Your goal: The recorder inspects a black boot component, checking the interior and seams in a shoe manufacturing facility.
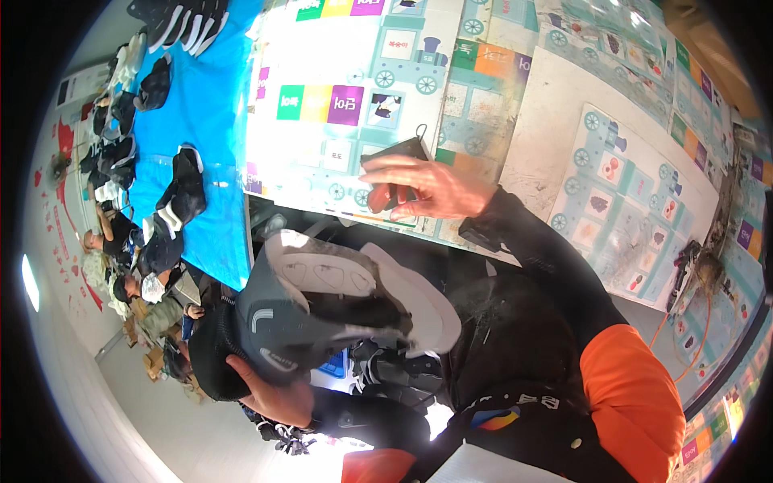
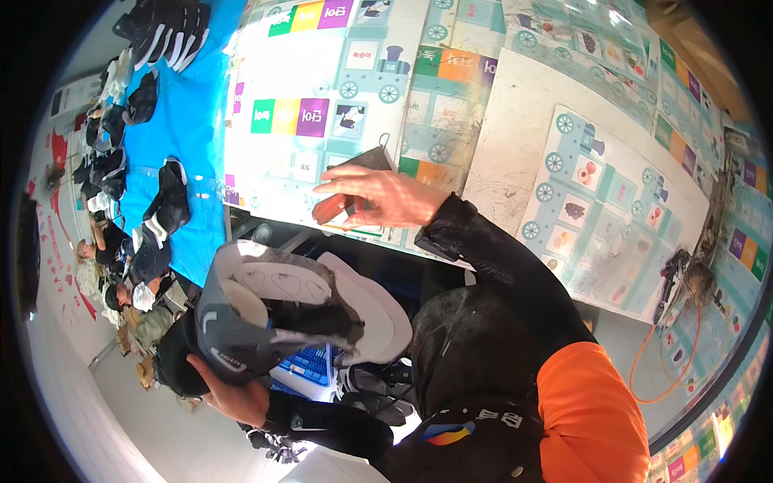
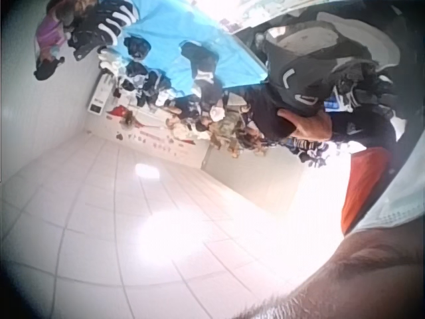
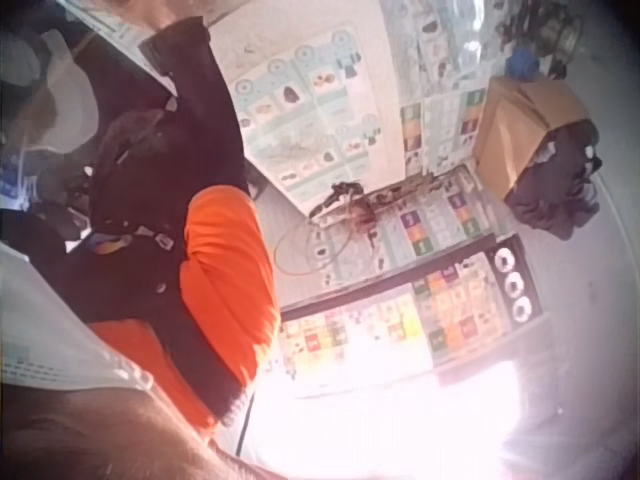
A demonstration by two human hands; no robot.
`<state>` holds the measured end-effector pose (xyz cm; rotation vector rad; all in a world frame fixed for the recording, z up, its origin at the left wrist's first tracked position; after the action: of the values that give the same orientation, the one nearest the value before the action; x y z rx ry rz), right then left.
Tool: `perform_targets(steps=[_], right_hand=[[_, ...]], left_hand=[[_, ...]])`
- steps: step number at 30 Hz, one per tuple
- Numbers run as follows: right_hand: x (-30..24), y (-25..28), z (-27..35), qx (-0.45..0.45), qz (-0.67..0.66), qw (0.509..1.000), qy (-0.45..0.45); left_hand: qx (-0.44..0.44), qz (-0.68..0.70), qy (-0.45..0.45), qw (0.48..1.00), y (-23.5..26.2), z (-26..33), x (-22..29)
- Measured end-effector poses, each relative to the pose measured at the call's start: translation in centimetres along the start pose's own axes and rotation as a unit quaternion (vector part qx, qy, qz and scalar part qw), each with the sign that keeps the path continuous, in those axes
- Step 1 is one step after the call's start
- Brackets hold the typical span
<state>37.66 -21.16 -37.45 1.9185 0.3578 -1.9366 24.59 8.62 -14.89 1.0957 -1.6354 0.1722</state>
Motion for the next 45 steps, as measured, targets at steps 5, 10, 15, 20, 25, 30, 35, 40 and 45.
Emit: perform_targets(steps=[5, 10, 15, 20, 25, 30, 35, 40, 45], right_hand=[[0.5, -2.1, -1.3, -0.028, 0.127, 0.991, 0.030], [0.1, -2.1, -0.6, -0.013, 0.075, 0.997, -0.015], [-3.6, 2.9, 2.6, 0.054, -0.158, 0.982, -0.085], [-2.9, -0.5, 4.7, -0.125, -0.515, 0.815, -0.237], [-0.1, 1.5, 2.7, -0.076, -0.354, 0.914, -0.184], [2.4, 2.9, 2.8, -0.021, -0.347, 0.913, -0.212], [3.8, 1.4, 1.3, -0.035, -0.276, 0.938, -0.209], [4.8, 1.6, 1.9, -0.009, -0.309, 0.934, -0.182], [4.3, 2.1, 2.7, -0.015, -0.297, 0.943, -0.150]], left_hand=[[0.042, 0.117, 0.075, 0.989, -1.0, 1.3, -1.0], [0.023, 0.123, 0.093, 0.988, -3.4, 2.6, -0.2], [-0.139, 0.058, -0.106, 0.983, -10.0, 2.6, 2.4], [-0.276, 0.048, -0.139, 0.950, -17.9, 3.1, 1.9], [-0.282, 0.143, -0.016, 0.949, -21.3, 4.4, -0.8], [-0.285, 0.100, -0.062, 0.951, -22.9, 5.6, -1.9], [-0.274, 0.124, 0.028, 0.953, -24.0, 5.6, -5.3], [-0.236, 0.171, 0.023, 0.956, -24.4, 7.1, -7.1], [-0.245, 0.185, 0.060, 0.950, -25.1, 9.0, -7.3]])
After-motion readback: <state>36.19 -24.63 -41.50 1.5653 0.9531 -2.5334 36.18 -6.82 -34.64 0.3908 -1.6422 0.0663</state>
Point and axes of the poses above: each hand's wrist, its own z-axis away from the middle knuckle, its own y-axis out of the back of the hand, x = y × z, the point moved 9 cm from there along -z, towards the middle knuckle, and after that the axes turned 10 degrees about -y, right-handed, at the moved point
